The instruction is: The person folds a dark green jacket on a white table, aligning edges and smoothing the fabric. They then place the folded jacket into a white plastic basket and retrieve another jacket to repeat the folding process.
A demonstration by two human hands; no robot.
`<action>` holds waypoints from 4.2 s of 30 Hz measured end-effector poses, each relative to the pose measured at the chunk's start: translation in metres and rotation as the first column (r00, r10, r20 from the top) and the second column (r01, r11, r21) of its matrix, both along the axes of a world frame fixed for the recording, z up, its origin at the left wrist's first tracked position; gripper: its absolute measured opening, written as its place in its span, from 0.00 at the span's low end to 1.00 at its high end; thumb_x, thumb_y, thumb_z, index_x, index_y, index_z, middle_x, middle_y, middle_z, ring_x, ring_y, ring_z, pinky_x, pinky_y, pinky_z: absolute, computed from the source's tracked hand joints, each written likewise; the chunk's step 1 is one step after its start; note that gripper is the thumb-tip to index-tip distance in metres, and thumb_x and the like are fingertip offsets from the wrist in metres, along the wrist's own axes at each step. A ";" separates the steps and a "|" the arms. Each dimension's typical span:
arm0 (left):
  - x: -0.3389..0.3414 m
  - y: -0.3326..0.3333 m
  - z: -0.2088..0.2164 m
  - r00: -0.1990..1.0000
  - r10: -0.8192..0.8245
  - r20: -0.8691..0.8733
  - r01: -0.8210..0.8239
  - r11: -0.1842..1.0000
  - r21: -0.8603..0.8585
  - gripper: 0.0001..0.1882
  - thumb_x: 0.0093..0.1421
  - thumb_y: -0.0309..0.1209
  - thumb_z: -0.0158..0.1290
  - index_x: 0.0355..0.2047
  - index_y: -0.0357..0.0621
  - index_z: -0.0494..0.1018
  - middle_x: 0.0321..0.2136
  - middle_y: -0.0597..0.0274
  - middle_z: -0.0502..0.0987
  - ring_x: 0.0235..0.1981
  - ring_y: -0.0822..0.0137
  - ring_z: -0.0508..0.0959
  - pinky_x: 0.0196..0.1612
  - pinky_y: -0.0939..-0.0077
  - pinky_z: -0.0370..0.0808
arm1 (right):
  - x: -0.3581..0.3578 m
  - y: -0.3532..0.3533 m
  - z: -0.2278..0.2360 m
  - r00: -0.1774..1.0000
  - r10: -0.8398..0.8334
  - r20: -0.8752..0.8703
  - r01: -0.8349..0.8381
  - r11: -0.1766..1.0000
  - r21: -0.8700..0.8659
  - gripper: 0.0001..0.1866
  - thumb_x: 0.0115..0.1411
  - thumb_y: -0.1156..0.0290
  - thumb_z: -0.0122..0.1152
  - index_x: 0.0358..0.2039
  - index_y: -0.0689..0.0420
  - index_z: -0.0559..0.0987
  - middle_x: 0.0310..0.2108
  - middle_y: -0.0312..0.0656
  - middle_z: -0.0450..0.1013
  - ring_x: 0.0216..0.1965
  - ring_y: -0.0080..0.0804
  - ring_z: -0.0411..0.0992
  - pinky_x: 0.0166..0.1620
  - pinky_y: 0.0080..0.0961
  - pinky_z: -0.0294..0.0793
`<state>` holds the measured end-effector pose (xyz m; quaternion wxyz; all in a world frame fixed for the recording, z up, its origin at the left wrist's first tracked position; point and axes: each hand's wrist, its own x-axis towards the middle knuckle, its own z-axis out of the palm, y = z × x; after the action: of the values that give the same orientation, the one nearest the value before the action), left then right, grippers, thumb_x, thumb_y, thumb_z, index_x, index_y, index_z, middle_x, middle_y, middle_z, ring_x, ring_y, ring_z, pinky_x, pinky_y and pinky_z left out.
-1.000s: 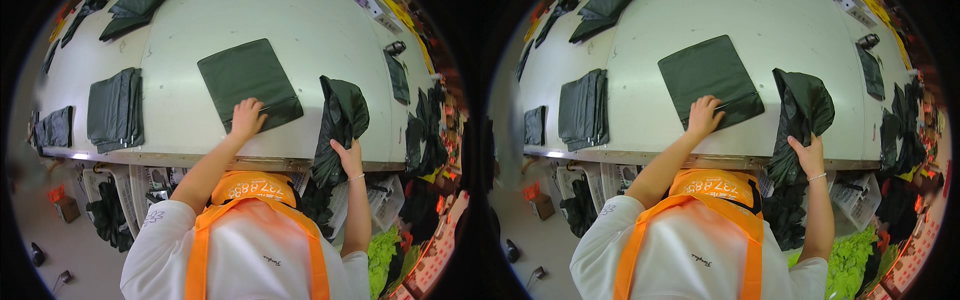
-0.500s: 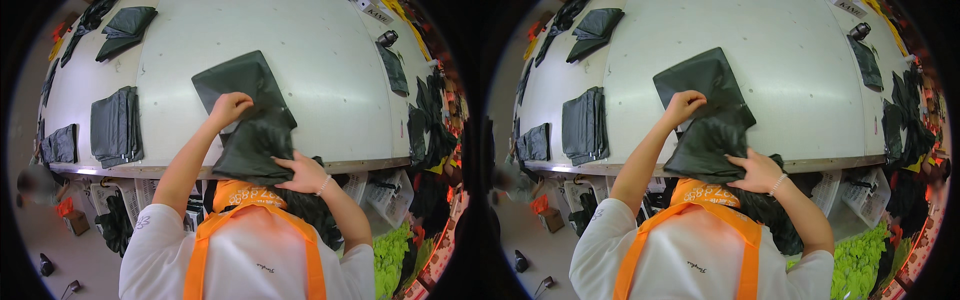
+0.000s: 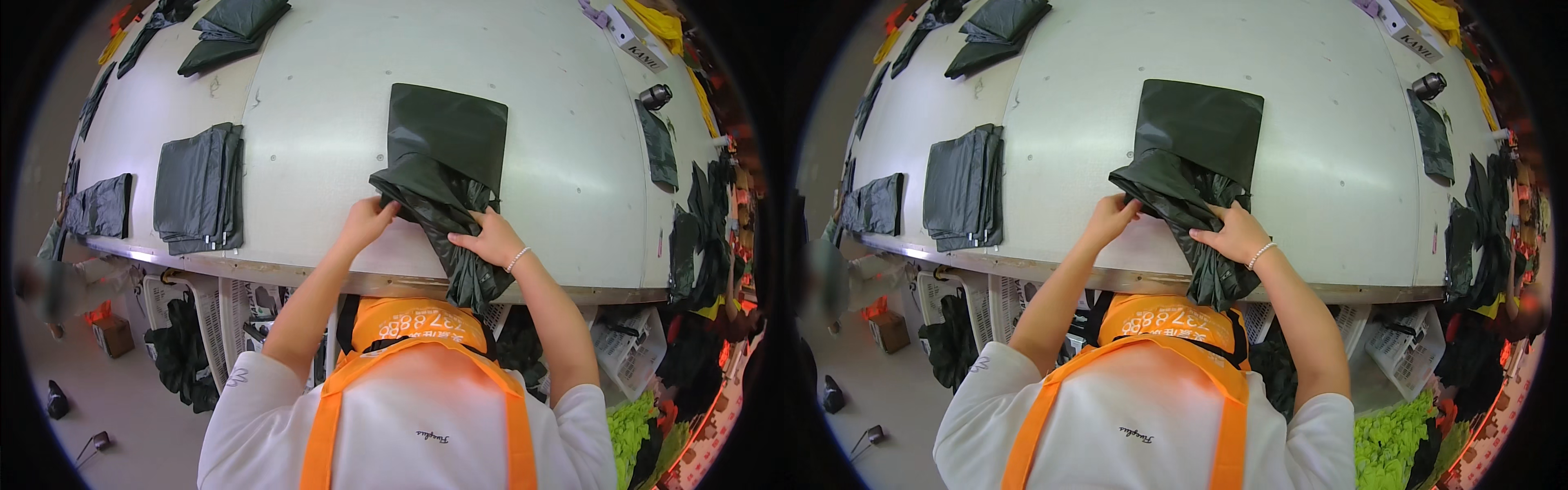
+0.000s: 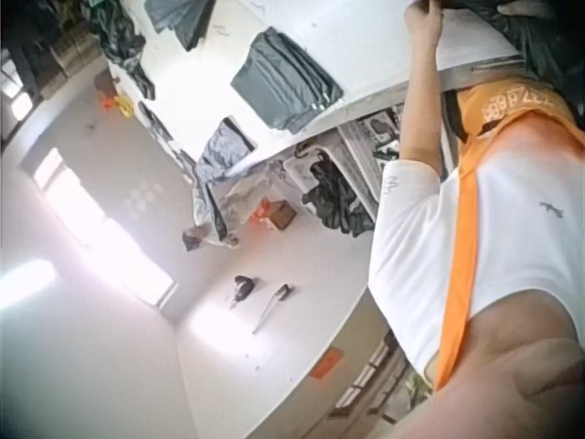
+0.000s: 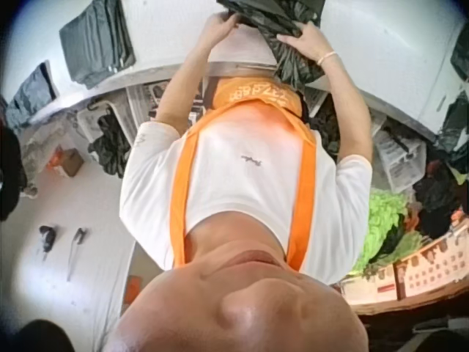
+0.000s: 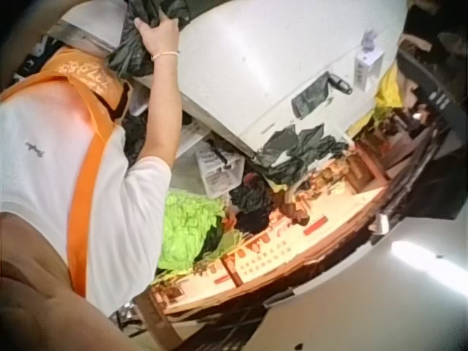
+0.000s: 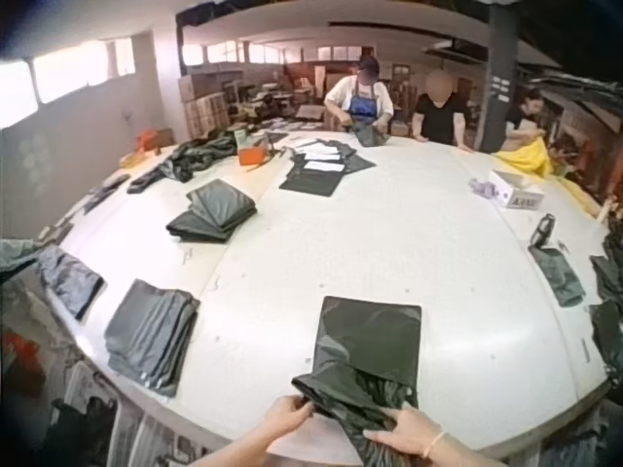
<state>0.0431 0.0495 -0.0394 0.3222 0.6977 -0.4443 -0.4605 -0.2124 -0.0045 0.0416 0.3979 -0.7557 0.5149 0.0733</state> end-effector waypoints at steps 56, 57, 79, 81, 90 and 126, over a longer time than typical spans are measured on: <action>-0.086 -0.001 -0.058 0.357 0.406 -0.841 -0.346 0.894 0.285 0.15 0.64 0.24 0.41 0.52 0.44 0.64 0.50 0.56 0.70 0.48 0.61 0.73 0.47 0.61 0.75 | 0.055 -0.110 -0.026 0.983 -0.146 -0.109 0.142 0.989 -0.036 0.30 0.59 0.55 0.47 0.55 0.64 0.67 0.53 0.61 0.65 0.57 0.54 0.61 0.60 0.36 0.59; -0.086 -0.005 -0.064 0.358 0.401 -0.843 -0.343 0.897 0.280 0.16 0.64 0.24 0.42 0.52 0.45 0.64 0.50 0.57 0.70 0.48 0.61 0.73 0.47 0.61 0.74 | 0.051 -0.100 -0.056 0.972 -0.094 0.215 0.193 0.842 -0.503 0.23 0.60 0.60 0.46 0.52 0.60 0.70 0.52 0.57 0.66 0.53 0.55 0.64 0.56 0.38 0.63; -0.081 0.009 -0.067 0.326 0.496 -0.805 -0.367 0.851 0.376 0.20 0.65 0.35 0.45 0.57 0.54 0.60 0.52 0.64 0.69 0.49 0.64 0.72 0.43 0.68 0.75 | 0.104 -0.069 -0.013 0.953 0.273 -0.136 -0.304 0.885 -0.354 0.28 0.55 0.50 0.55 0.48 0.59 0.74 0.45 0.54 0.72 0.46 0.51 0.70 0.50 0.38 0.68; -0.084 0.003 -0.056 0.286 0.521 -0.804 -0.378 0.832 0.405 0.20 0.65 0.36 0.45 0.56 0.52 0.60 0.51 0.63 0.69 0.47 0.64 0.73 0.42 0.67 0.75 | 0.097 -0.069 -0.036 0.995 0.089 0.047 -0.068 0.938 -0.339 0.31 0.54 0.45 0.54 0.49 0.58 0.74 0.49 0.53 0.70 0.49 0.50 0.68 0.53 0.36 0.66; -0.064 -0.007 0.000 0.267 0.352 -0.897 -0.365 0.898 0.245 0.17 0.62 0.23 0.39 0.52 0.37 0.61 0.48 0.52 0.70 0.48 0.59 0.74 0.50 0.61 0.74 | 0.037 0.025 -0.002 0.792 0.160 0.589 0.182 0.859 -0.478 0.14 0.57 0.69 0.56 0.42 0.62 0.76 0.40 0.48 0.74 0.43 0.42 0.71 0.50 0.31 0.69; -0.092 -0.086 0.113 0.214 -0.118 0.970 0.857 0.499 -0.128 0.34 0.53 0.42 0.54 0.61 0.64 0.59 0.61 0.52 0.58 0.47 0.57 0.68 0.48 0.64 0.64 | 0.018 -0.011 -0.039 0.261 -0.735 0.626 0.430 0.669 0.606 0.11 0.64 0.77 0.41 0.37 0.72 0.71 0.36 0.47 0.73 0.36 0.30 0.75 0.41 0.26 0.79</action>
<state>-0.0492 -0.0366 0.0737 0.0791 0.4515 -0.8844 0.0878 -0.1947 -0.0160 0.0030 0.7039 -0.3667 0.4814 -0.3718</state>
